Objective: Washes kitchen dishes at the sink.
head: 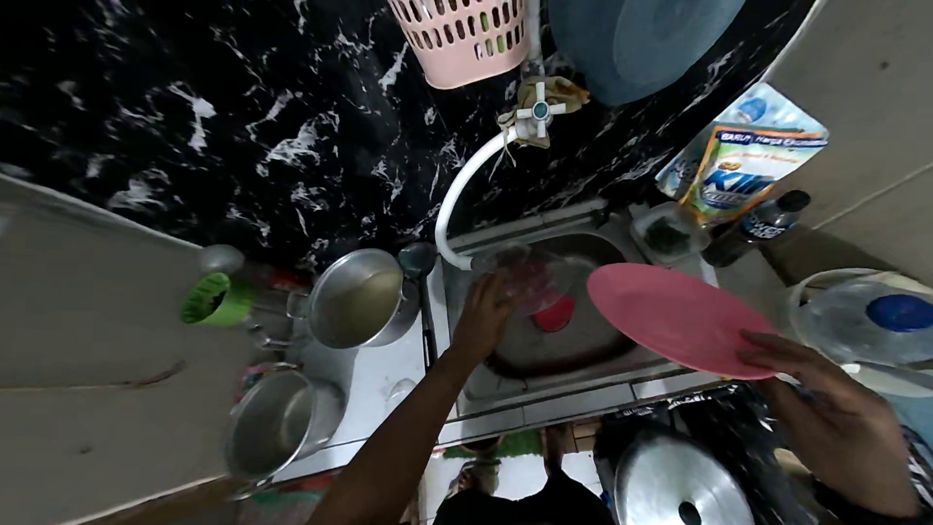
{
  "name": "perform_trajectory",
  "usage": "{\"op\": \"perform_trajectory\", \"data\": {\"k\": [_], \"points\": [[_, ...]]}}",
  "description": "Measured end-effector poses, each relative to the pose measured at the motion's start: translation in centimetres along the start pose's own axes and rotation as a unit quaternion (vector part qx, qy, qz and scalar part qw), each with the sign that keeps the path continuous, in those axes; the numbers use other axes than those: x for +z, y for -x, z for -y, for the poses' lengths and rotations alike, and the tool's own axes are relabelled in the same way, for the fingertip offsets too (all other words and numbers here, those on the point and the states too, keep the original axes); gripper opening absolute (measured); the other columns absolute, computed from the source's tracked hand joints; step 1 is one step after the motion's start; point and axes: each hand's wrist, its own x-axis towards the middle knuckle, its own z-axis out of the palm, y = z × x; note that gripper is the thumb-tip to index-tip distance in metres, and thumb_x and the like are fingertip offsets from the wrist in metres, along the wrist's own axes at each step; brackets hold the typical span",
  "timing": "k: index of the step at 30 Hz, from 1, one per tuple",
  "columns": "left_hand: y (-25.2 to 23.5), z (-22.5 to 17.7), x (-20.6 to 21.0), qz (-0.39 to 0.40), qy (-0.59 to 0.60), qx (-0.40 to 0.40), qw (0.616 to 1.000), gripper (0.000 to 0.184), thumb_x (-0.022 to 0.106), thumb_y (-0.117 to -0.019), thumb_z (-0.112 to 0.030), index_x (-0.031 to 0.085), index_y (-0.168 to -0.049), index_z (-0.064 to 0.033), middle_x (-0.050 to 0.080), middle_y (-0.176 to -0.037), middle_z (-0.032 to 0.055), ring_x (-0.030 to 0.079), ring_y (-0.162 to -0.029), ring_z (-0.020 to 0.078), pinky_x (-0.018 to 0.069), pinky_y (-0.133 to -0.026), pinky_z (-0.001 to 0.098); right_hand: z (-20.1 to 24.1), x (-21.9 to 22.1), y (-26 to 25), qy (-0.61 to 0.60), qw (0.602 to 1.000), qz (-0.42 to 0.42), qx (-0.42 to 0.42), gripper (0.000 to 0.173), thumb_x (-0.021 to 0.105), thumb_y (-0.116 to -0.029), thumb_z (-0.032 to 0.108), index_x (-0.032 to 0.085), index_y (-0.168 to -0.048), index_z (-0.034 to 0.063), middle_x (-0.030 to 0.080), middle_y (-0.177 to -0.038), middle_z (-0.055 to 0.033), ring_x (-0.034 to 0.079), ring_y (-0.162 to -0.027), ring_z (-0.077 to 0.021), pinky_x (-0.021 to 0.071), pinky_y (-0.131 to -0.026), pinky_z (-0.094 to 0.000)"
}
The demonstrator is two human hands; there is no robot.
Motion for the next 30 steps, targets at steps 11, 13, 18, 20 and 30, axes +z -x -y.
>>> {"op": "perform_trajectory", "data": {"k": [11,13,18,20,30], "points": [[-1.7,0.6,0.3,0.032,0.01,-0.02,0.999,0.065,0.062,-0.0909,0.004,0.059,-0.144,-0.0329,0.043,-0.155,0.0231,0.038,-0.143,0.0488,0.0303,-0.115,0.0676,0.4,0.5,-0.1,0.01,1.0,0.004,0.014,0.018,0.065,-0.0971,0.015,0.076,-0.107,0.0052,0.07,-0.127,-0.0143,0.065,-0.123,-0.0201,0.0551,-0.104,-0.034],[-1.7,1.2,0.3,0.003,0.004,-0.027,1.0,0.063,0.061,-0.091,0.004,0.06,-0.144,-0.0306,0.047,-0.152,0.0229,0.04,-0.142,0.0474,0.0311,-0.115,0.0665,0.4,0.6,-0.2,0.016,1.0,0.002,0.014,0.019,0.064,-0.0965,0.013,0.076,-0.107,0.004,0.069,-0.127,-0.0156,0.065,-0.122,-0.0207,0.0552,-0.104,-0.0341],[-2.1,2.0,0.2,-0.041,0.002,-0.031,0.999,0.061,0.06,-0.0909,0.005,0.063,-0.14,-0.0301,0.048,-0.15,0.0234,0.042,-0.14,0.0476,0.0357,-0.111,0.0657,0.6,0.9,-0.5,0.035,0.999,0.002,0.011,0.02,0.063,-0.0965,0.014,0.077,-0.106,0.0036,0.07,-0.125,-0.0165,0.065,-0.123,-0.0204,0.0541,-0.105,-0.033],[-2.1,1.9,0.0,-0.041,-0.005,-0.019,0.999,0.06,0.06,-0.0914,0.004,0.062,-0.141,-0.0304,0.049,-0.15,0.0229,0.042,-0.141,0.0469,0.0353,-0.112,0.0651,0.6,1.1,-0.6,0.039,0.999,0.001,0.01,0.02,0.063,-0.0969,0.016,0.077,-0.106,0.0043,0.071,-0.125,-0.0161,0.065,-0.123,-0.0211,0.0541,-0.105,-0.034],[-2.1,-3.0,0.4,-0.033,-0.029,0.096,0.994,0.064,0.064,-0.085,0.008,0.065,-0.136,-0.0296,0.055,-0.149,0.0145,0.049,-0.138,0.0426,0.0372,-0.111,0.067,0.9,1.8,-0.5,0.046,0.999,-0.015,0.012,0.019,0.065,-0.0944,0.017,0.078,-0.103,0.0057,0.072,-0.123,-0.0139,0.066,-0.121,-0.0188,0.0542,-0.105,-0.0317]]}}
